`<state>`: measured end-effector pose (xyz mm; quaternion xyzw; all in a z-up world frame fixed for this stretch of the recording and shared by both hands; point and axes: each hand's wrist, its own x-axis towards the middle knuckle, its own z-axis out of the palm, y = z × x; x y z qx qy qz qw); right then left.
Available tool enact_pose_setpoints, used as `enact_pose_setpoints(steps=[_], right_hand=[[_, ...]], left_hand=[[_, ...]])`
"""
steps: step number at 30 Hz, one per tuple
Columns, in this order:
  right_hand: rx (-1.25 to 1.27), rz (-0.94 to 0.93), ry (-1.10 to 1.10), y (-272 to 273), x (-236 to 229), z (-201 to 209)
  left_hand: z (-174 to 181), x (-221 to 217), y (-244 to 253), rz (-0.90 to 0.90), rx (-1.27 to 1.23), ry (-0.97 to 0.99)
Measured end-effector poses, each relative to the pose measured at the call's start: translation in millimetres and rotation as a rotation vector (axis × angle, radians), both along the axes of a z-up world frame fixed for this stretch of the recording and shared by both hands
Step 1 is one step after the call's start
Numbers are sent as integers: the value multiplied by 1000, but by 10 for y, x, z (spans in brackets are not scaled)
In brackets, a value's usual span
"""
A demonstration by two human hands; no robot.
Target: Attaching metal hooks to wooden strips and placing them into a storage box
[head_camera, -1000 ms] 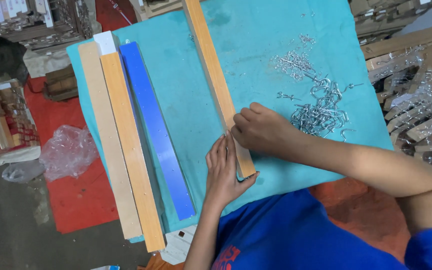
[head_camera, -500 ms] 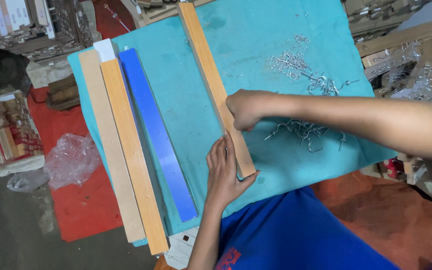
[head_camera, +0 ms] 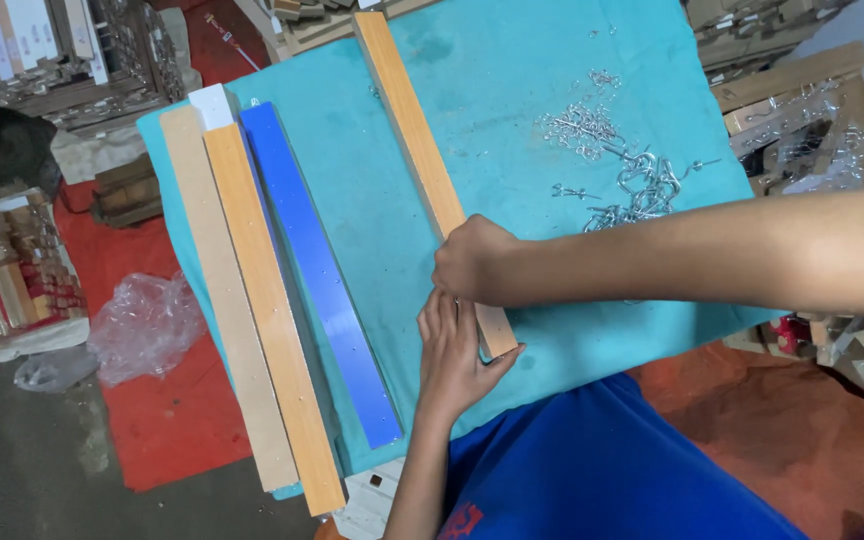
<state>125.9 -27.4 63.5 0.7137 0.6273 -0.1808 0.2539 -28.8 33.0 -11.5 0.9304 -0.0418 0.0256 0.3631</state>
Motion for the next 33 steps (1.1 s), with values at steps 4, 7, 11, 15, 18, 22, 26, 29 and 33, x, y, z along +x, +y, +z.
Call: enact_pose_setpoints(steps=[4, 7, 11, 15, 18, 22, 26, 29, 33], right_hand=[[-17, -129, 85, 105, 197, 139], [-86, -468, 382, 90, 479, 134], [-205, -1319, 985, -114, 694, -147], [-51, -1290, 1099, -342, 674, 190], [212, -727, 578, -691, 675, 442], [156, -461, 319, -1309, 397, 169], [542, -326, -27, -1775, 215, -504], [785, -492, 163, -1769, 39, -449], [712, -838, 717, -1598, -160, 9]], left_hand=[[23, 32, -6, 27, 22, -45], [220, 23, -10, 18, 14, -14], [225, 15, -7, 32, -28, -65], [224, 41, -17, 27, -41, -41], [333, 37, -7, 17, -73, 2], [313, 38, -3, 19, -76, 1], [337, 52, -20, 24, -108, 3], [351, 13, -34, 29, -123, 22], [315, 41, -33, 24, -104, 7]])
